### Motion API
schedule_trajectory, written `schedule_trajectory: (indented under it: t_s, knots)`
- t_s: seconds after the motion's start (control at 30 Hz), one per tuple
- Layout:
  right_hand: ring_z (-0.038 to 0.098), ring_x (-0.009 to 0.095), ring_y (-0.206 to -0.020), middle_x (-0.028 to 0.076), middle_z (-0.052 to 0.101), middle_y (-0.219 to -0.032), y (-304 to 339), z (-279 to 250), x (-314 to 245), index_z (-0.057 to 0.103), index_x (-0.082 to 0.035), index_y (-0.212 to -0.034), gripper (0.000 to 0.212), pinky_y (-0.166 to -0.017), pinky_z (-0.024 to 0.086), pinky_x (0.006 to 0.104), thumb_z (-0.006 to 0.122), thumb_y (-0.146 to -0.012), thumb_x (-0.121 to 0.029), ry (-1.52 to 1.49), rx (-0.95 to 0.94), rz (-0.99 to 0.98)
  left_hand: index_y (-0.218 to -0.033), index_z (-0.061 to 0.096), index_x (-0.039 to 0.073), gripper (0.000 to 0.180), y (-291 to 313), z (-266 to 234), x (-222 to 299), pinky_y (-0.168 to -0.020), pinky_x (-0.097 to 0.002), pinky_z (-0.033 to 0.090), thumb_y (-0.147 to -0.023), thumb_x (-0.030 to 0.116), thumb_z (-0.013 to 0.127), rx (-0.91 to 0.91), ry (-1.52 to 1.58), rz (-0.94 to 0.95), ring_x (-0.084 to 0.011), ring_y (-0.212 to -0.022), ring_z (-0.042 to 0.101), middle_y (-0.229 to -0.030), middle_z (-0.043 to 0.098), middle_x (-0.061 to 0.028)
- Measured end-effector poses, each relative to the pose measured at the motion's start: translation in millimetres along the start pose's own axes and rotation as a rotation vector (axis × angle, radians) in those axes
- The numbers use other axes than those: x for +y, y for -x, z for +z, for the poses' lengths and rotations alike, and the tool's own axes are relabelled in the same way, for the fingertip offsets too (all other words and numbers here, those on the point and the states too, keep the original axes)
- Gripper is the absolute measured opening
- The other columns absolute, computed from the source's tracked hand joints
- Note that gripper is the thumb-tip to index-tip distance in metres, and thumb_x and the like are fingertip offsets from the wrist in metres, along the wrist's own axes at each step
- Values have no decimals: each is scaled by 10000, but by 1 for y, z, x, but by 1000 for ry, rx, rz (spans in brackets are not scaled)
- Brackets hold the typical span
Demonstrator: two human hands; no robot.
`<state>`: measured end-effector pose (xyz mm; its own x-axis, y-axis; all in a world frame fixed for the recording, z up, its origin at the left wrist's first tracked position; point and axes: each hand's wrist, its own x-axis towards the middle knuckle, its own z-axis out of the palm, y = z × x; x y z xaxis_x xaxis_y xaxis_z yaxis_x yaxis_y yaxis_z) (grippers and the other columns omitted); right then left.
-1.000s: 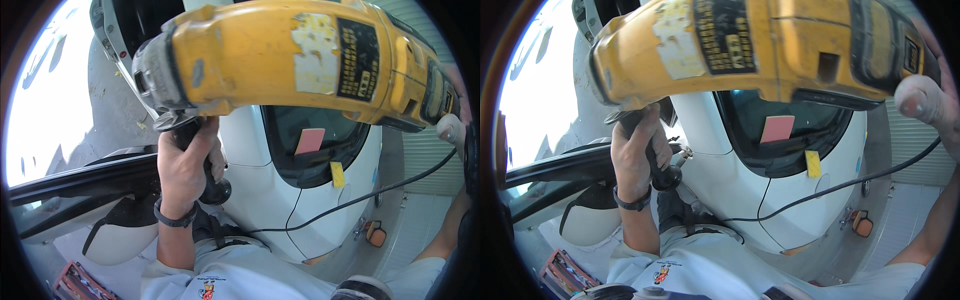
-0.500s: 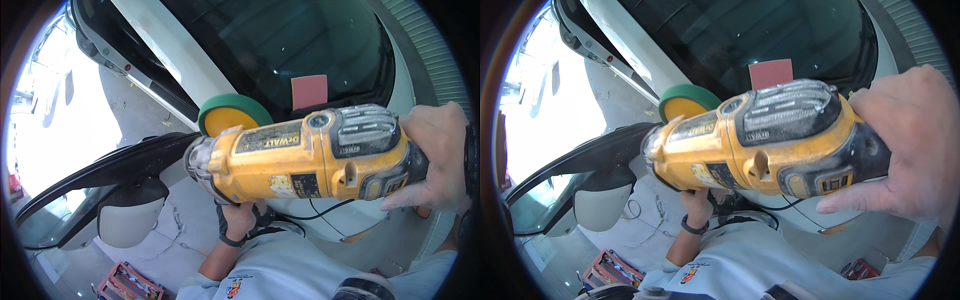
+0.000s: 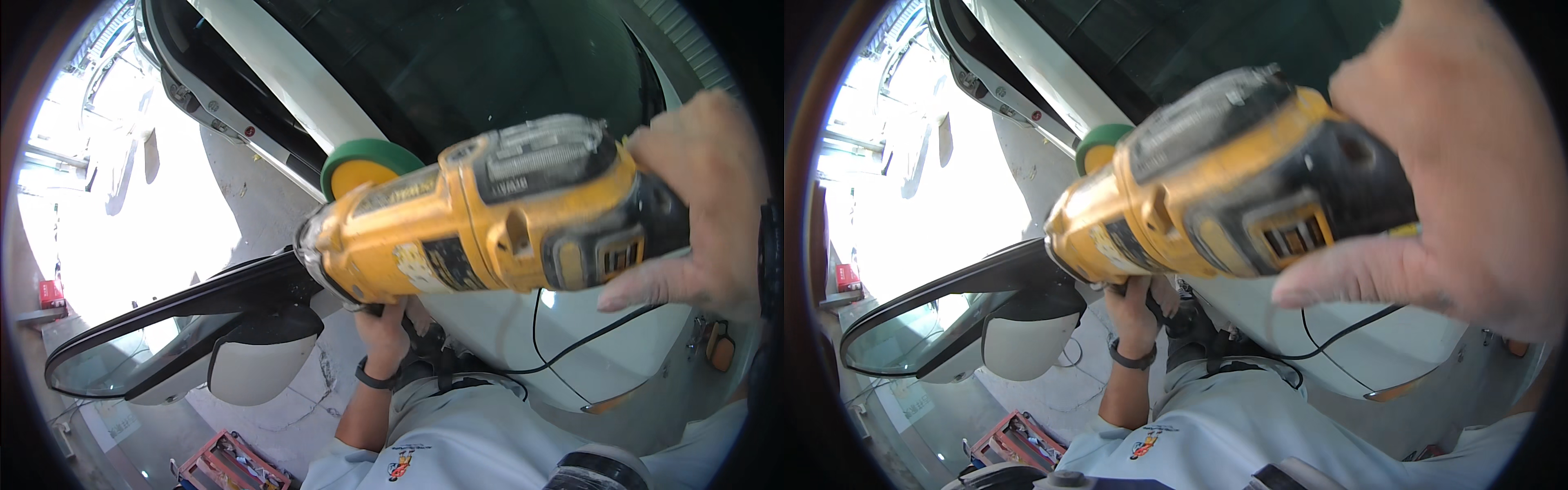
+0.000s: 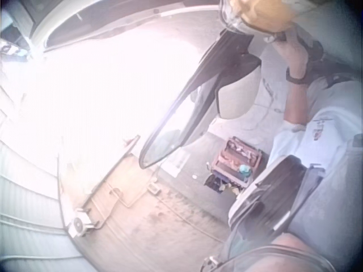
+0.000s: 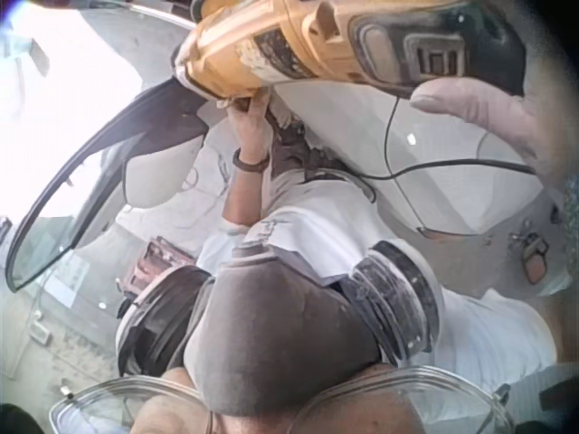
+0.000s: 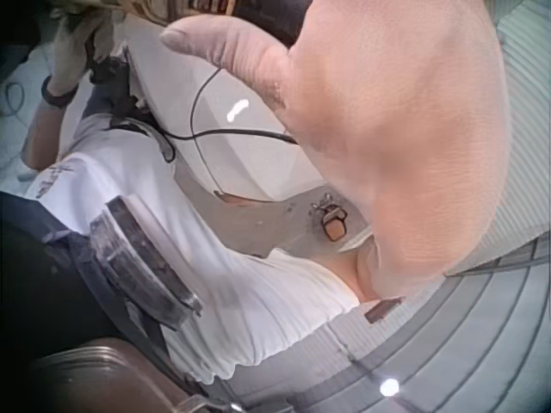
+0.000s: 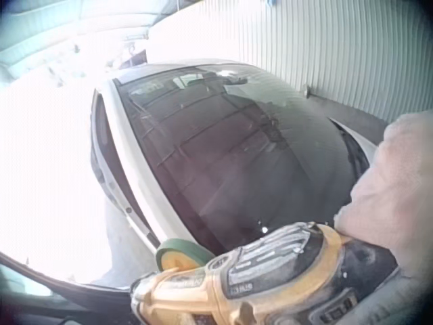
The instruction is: The person applies a white compound to the front fender of a white car with a yellow sponge, then uses a yellow orbital polisher to buff the area. The person opens the driver's door, polishes the door frame, and closes the door.
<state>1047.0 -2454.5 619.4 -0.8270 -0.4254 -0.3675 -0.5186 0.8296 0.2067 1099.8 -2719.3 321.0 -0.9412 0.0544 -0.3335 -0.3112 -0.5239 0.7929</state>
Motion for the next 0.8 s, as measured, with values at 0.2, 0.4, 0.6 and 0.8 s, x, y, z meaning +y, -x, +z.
schedule_trajectory:
  t_s: [0.2,0.4,0.6,0.8]
  knots:
    - [555,270,-730,103,560,-776,-26,-13,9,641,-7,-863,884,-756,457,424,687,-643,-862,7,75,20,-991,559,69,138,-52,37,105,-420,-296,371,-1055,189,577,-159,-30,58,-141,-429,411,-610,440,-16]
    - [539,277,-751,110,548,-785,-3,0,4,622,-19,-825,898,-772,450,424,643,-654,-900,22,92,64,-983,548,82,121,-28,28,70,-422,-298,363,-1050,178,577,-133,-25,-1,-145,-439,418,-593,422,-11]
    - [523,284,-772,117,536,-795,29,8,-21,604,-31,-787,916,-789,443,424,598,-664,-938,76,78,110,-893,548,51,208,35,14,-15,-428,-318,379,-1055,178,576,-155,30,-79,-162,-445,441,-596,446,-17]
    - [524,282,-788,122,537,-795,79,44,-36,591,-36,-768,931,-803,440,424,571,-667,-961,23,-28,175,-960,546,-30,176,85,1,-84,-463,-354,435,-1048,117,586,-115,27,-139,-217,-488,523,-624,522,-87]
